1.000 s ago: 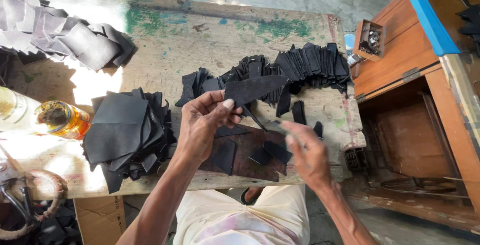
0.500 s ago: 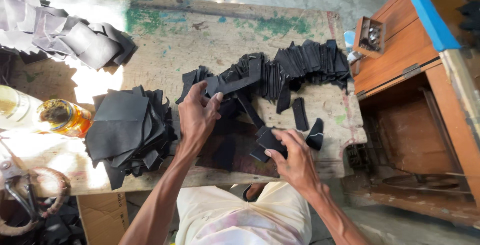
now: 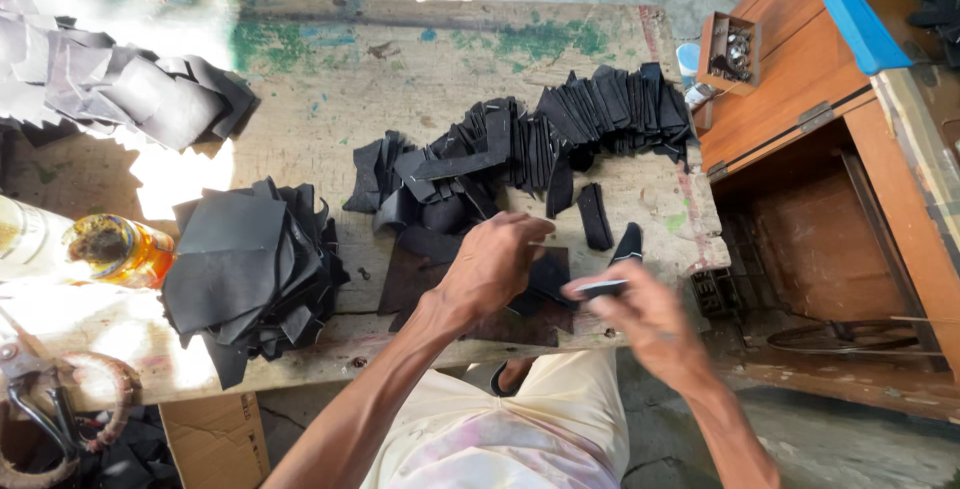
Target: The person arranges numerous black leather pieces into a long overlapping row on a wooden workbench by hand, picking them up from piles and placing them one by one.
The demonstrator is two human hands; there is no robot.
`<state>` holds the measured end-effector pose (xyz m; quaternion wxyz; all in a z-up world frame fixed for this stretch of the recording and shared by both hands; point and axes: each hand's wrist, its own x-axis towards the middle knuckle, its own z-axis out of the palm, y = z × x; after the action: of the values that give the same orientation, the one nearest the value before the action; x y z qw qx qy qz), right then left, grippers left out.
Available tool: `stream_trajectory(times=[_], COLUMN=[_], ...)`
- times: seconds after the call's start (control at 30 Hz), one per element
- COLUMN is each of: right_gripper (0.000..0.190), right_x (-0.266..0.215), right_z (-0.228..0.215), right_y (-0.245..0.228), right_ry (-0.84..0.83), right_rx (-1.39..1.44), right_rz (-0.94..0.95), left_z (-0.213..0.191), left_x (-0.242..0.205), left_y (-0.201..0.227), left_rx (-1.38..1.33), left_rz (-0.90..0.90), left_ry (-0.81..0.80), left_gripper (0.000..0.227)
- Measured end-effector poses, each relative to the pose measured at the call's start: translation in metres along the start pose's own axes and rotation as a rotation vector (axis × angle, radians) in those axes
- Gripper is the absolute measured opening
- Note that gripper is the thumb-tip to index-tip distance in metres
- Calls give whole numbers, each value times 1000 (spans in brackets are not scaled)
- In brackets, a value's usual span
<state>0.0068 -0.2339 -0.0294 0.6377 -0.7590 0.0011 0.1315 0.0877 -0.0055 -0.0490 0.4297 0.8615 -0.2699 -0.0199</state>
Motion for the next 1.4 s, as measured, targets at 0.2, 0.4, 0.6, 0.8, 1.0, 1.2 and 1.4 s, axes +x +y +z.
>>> stream_trajectory(times=[0.2,0.4,0.6,0.8,1.0,1.2,1.4], right_gripper=[18,22,22,25,37,29,22], right_x=[-21,14,25,17,5,18,31], right_z=[0,25,21,12,22,47,39], right_y=[25,45,40,26,5,22,29], right_ry=[320,192,129,307,411,208,330], right_rx=[334,467,352,10,-743,-917,-922], right_rz=[-56,-30,70,-13,-309,-442,-364], left_z=[27,18,-30,-67,-65,-62,-75], left_x=[-4,-9,-10,-53,-80,-79,-89], left_y=[-6,-3,9,4,-1,4,5], left_rx=[287,188,-499,-1101,-1113,-1116,-1051], left_rz=[180,102,-89,-269,-258,-298,-286], left_ry=[-218,-271,-110,310,395,472,558], left_gripper=[46,27,29,22,21,40,38])
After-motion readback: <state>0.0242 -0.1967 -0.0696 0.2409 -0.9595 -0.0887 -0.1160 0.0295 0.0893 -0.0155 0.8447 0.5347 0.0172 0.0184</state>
